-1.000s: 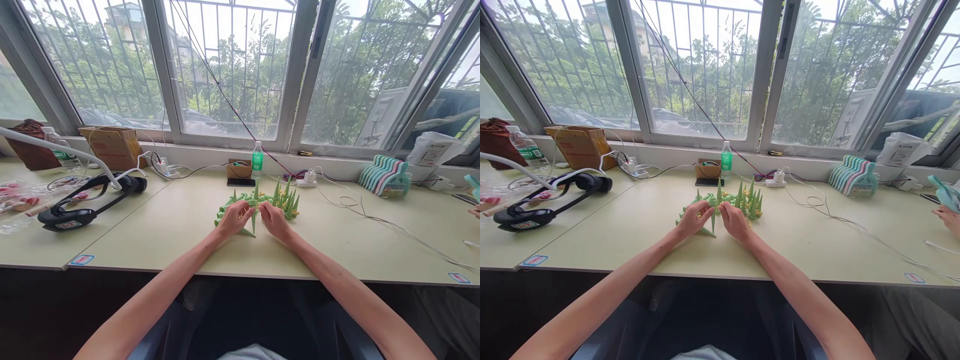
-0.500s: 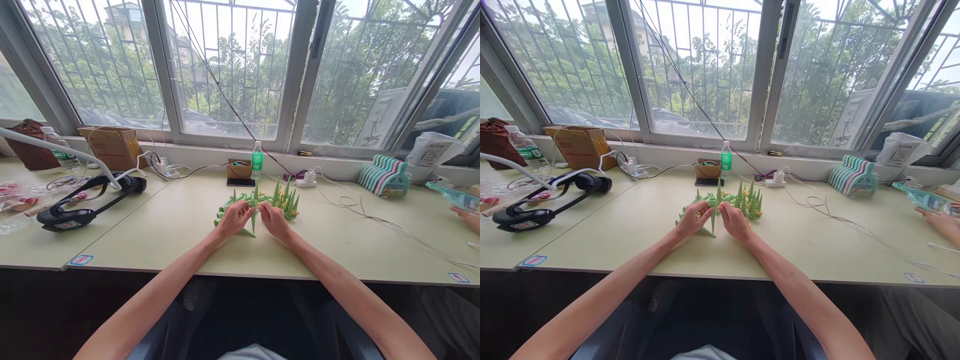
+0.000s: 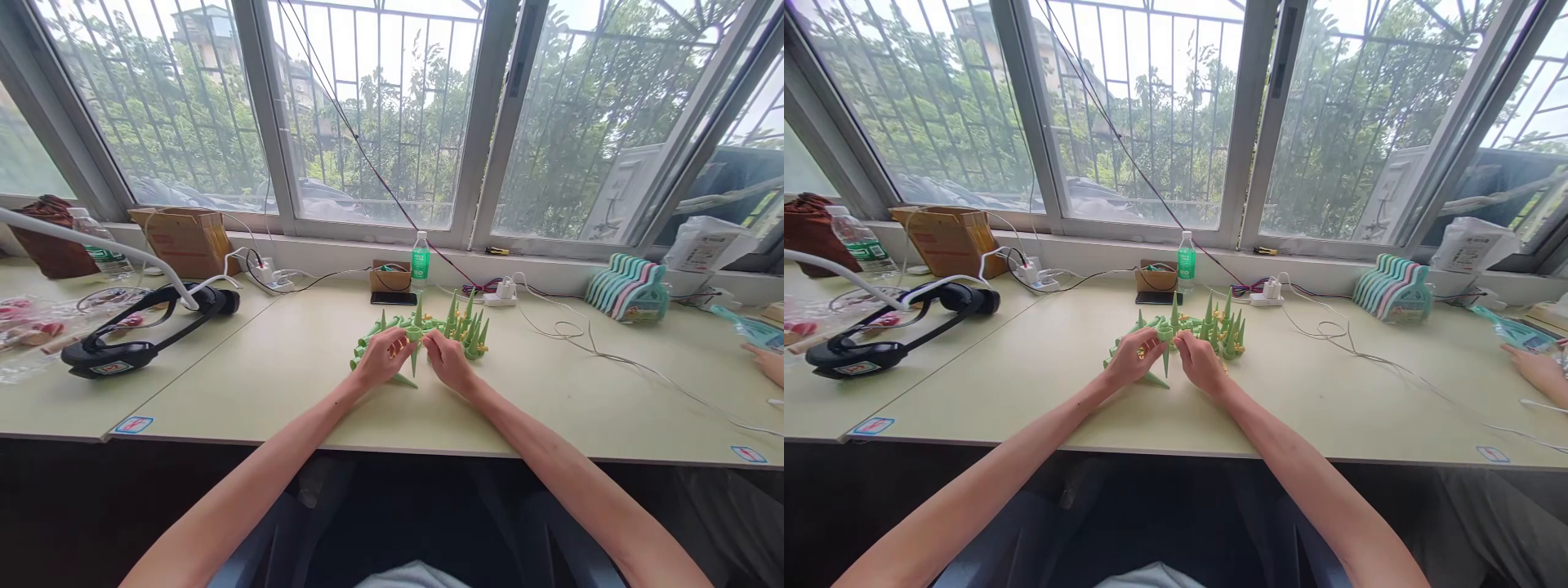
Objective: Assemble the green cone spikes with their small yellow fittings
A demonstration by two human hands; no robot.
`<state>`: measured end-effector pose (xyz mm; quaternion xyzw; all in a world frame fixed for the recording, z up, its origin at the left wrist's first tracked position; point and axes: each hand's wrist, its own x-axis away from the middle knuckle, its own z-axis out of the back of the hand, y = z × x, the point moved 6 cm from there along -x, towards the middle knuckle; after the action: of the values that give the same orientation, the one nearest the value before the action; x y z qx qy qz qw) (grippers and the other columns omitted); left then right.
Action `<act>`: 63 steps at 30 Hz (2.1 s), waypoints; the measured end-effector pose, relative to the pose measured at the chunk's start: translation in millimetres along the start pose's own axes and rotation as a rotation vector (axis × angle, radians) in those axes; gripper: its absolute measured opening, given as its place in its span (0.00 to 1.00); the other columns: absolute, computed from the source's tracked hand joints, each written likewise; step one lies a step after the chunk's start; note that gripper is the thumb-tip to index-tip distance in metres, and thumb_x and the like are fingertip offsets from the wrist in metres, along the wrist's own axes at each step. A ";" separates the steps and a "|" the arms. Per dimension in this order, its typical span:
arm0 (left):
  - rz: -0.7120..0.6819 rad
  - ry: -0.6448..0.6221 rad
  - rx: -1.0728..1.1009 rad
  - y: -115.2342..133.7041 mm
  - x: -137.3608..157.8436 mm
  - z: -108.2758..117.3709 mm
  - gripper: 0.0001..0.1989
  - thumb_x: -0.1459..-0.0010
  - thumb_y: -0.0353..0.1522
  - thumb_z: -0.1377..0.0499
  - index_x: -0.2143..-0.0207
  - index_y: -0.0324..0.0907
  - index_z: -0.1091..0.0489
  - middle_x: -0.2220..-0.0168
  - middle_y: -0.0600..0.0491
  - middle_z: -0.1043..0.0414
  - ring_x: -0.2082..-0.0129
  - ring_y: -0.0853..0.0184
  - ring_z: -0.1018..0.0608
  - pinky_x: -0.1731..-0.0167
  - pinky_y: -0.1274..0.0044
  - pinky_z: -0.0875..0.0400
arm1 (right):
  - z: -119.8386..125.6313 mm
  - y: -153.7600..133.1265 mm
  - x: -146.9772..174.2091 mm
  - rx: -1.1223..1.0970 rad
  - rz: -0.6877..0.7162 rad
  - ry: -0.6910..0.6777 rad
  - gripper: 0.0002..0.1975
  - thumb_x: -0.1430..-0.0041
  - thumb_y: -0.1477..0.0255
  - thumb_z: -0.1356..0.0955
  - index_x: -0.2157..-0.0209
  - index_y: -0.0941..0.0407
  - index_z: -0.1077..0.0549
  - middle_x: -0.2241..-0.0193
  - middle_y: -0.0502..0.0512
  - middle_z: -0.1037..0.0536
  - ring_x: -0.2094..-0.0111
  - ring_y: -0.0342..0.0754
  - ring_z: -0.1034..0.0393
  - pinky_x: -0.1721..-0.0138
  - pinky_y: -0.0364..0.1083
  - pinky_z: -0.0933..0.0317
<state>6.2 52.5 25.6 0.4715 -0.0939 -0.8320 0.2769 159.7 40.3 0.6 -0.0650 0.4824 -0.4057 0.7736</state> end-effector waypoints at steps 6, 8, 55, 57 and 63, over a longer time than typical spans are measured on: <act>0.002 0.001 0.015 -3.7 0.8 -2.0 0.11 0.37 0.36 0.41 0.72 0.40 0.34 0.75 0.55 0.31 0.78 0.73 0.30 0.77 0.81 0.33 | 0.6 0.1 -0.4 -0.001 -0.021 -0.010 0.17 0.28 0.62 0.45 0.69 0.54 0.38 0.80 0.46 0.36 0.81 0.42 0.44 0.75 0.41 0.50; 0.016 -0.010 0.024 -6.7 1.3 -3.7 0.09 0.37 0.37 0.42 0.66 0.40 0.30 0.73 0.55 0.29 0.77 0.73 0.29 0.77 0.81 0.33 | 1.0 -0.5 -0.9 -0.001 -0.022 -0.012 0.17 0.28 0.62 0.45 0.69 0.54 0.38 0.80 0.46 0.36 0.81 0.42 0.44 0.75 0.41 0.50; 0.064 -0.008 0.018 -9.0 4.4 -4.5 0.12 0.38 0.34 0.42 0.52 0.43 0.34 0.76 0.59 0.31 0.79 0.73 0.28 0.78 0.83 0.33 | -2.3 -0.8 -0.5 0.008 -0.016 -0.048 0.17 0.28 0.62 0.43 0.68 0.54 0.33 0.79 0.47 0.33 0.79 0.43 0.43 0.74 0.41 0.48; 0.066 -0.012 0.015 -9.8 4.5 -5.1 0.12 0.38 0.34 0.42 0.52 0.44 0.35 0.76 0.59 0.31 0.79 0.73 0.28 0.78 0.82 0.33 | -2.4 -1.1 -0.4 0.007 -0.015 -0.052 0.17 0.28 0.62 0.43 0.68 0.54 0.32 0.79 0.47 0.33 0.79 0.43 0.43 0.74 0.41 0.48; 0.078 0.009 0.010 -11.6 4.2 -4.5 0.10 0.38 0.32 0.43 0.54 0.44 0.35 0.76 0.59 0.31 0.78 0.72 0.28 0.78 0.82 0.33 | -4.8 0.8 0.3 0.025 -0.024 -0.053 0.15 0.29 0.62 0.42 0.64 0.54 0.31 0.79 0.47 0.32 0.79 0.43 0.41 0.74 0.41 0.48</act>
<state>4.0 60.3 15.3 0.4726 -0.1152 -0.8180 0.3070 156.4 42.0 -2.4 -0.0718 0.4557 -0.4189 0.7821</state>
